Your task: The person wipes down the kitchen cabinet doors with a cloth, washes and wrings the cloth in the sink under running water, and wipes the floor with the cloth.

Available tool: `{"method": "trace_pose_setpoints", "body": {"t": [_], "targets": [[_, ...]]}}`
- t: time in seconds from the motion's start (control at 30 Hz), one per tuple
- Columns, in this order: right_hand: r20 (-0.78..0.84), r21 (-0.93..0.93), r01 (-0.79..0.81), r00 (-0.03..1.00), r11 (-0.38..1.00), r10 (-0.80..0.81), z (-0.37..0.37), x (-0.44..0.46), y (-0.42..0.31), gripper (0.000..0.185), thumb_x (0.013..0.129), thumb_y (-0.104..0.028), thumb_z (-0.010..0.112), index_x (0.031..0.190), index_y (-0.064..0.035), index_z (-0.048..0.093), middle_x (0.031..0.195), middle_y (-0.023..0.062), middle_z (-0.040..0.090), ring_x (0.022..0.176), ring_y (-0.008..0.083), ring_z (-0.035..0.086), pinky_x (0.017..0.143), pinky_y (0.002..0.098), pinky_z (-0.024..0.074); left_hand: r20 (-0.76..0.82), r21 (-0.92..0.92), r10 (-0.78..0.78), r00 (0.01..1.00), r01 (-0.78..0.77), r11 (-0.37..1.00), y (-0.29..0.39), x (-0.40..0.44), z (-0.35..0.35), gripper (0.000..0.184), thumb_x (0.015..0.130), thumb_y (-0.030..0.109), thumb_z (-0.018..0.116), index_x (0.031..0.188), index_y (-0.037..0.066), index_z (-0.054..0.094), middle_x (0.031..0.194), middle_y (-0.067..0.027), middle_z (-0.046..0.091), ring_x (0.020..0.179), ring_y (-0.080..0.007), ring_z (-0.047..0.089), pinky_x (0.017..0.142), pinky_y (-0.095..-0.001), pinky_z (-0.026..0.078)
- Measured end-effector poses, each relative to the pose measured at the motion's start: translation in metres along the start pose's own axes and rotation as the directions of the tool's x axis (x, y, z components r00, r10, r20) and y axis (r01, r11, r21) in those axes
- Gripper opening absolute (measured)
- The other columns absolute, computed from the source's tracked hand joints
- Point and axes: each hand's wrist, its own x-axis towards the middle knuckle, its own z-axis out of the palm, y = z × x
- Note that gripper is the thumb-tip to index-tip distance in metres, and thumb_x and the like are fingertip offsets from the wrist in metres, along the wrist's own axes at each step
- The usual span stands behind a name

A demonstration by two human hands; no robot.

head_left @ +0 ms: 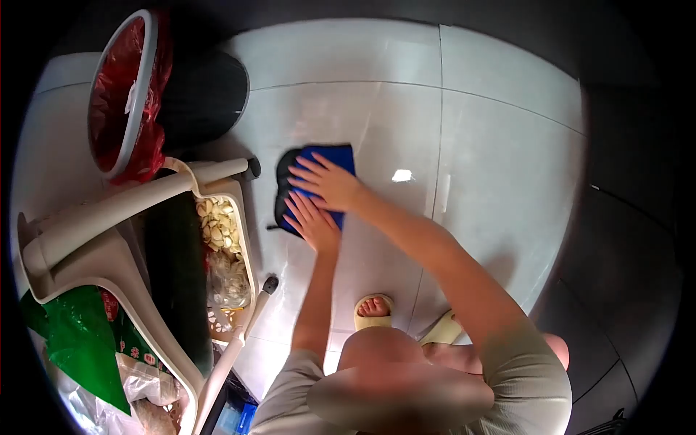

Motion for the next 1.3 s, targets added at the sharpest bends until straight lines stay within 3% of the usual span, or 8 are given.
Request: {"method": "trace_pose_setpoints", "body": {"t": [0.13,0.27,0.4,0.57,0.8,0.93,1.13,1.3], "targets": [[-0.128,-0.124,-0.022,0.992,0.992,0.006,-0.011,0.051,0.076,0.06,0.082,-0.043,0.054,0.136,-0.02,0.04,0.145,0.0044,0.034,0.136,0.0279,0.024,0.11,0.0493,0.0146,-0.091,-0.023,-0.016,0.996,0.014,1.0,0.008,0.088,0.01,0.057,0.091,0.021,0.037,0.142,0.0,0.021,0.151,-0.0139,0.016,0.14,-0.031,0.012,0.11,-0.0508,0.008],[-0.272,-0.058,-0.306,0.921,0.95,0.28,-0.038,0.011,0.1,0.057,0.085,-0.035,0.054,0.137,-0.0187,0.038,0.145,0.0073,0.032,0.135,0.03,0.024,0.11,0.0486,0.017,-0.041,0.051,0.043,0.998,-0.041,0.998,0.065,0.11,0.011,0.061,0.089,0.023,0.04,0.143,0.002,0.021,0.151,-0.0123,0.015,0.14,-0.0296,0.01,0.111,-0.0512,0.006],[-0.138,-0.001,-0.422,0.898,0.907,0.418,-0.058,-0.061,0.065,0.066,0.08,-0.029,0.056,0.14,-0.0146,0.034,0.145,0.011,0.03,0.136,0.0331,0.022,0.109,0.0504,0.0163,0.119,-0.043,0.163,0.979,-0.159,0.986,0.107,0.035,-0.002,0.065,0.084,0.022,0.043,0.141,-0.003,0.023,0.15,-0.0158,0.015,0.14,-0.0343,0.008,0.109,-0.0566,0.002],[-0.001,0.086,-0.351,0.936,0.932,0.352,-0.056,-0.078,0.036,0.063,0.077,-0.026,0.057,0.137,-0.0169,0.039,0.146,0.0093,0.03,0.136,0.0321,0.022,0.11,0.0504,0.0155,0.256,-0.05,0.156,0.954,-0.148,0.988,0.1,-0.01,-0.009,0.065,0.083,0.023,0.041,0.14,-0.003,0.025,0.15,-0.0164,0.015,0.139,-0.0363,0.007,0.109,-0.0576,0.0],[-0.242,-0.14,-0.421,0.892,0.896,0.382,-0.045,0.061,0.136,0.058,0.084,-0.036,0.051,0.139,-0.0296,0.035,0.148,0.0054,0.026,0.137,0.0309,0.019,0.11,0.052,0.0126,-0.087,0.021,0.145,0.986,-0.144,0.989,0.064,0.165,0.009,0.065,0.085,0.028,0.041,0.143,0.003,0.024,0.151,-0.0121,0.016,0.139,-0.0376,0.008,0.106,-0.0624,0.004],[-0.345,-0.212,-0.489,0.847,0.846,0.403,-0.066,0.05,0.195,0.052,0.086,-0.049,0.048,0.135,-0.0372,0.039,0.147,0.0037,0.029,0.137,0.0315,0.019,0.109,0.0556,0.0085,-0.156,-0.048,0.199,0.968,-0.208,0.977,0.083,0.22,0.02,0.059,0.089,0.027,0.036,0.144,0.011,0.022,0.151,-0.0065,0.016,0.139,-0.0347,0.011,0.105,-0.0627,0.004],[-0.338,-0.236,-0.608,0.783,0.758,0.523,-0.098,-0.034,0.212,0.048,0.091,-0.039,0.044,0.138,-0.0323,0.036,0.147,0.0053,0.027,0.137,0.0316,0.019,0.109,0.0543,0.0101,-0.097,-0.07,0.3,0.949,-0.308,0.949,0.179,0.181,0.022,0.059,0.088,0.027,0.038,0.143,0.012,0.025,0.15,-0.0033,0.02,0.139,-0.0333,0.013,0.105,-0.064,0.005],[-0.321,-0.194,-0.649,0.75,0.735,0.578,-0.11,-0.095,0.205,0.05,0.09,-0.034,0.044,0.139,-0.0271,0.035,0.148,0.0068,0.025,0.137,0.0317,0.019,0.11,0.0517,0.0103,-0.054,-0.14,0.377,0.925,-0.381,0.914,0.224,0.136,0.02,0.063,0.085,0.028,0.043,0.141,0.005,0.026,0.149,-0.0119,0.02,0.137,-0.0392,0.011,0.104,-0.0662,0.005]]}}
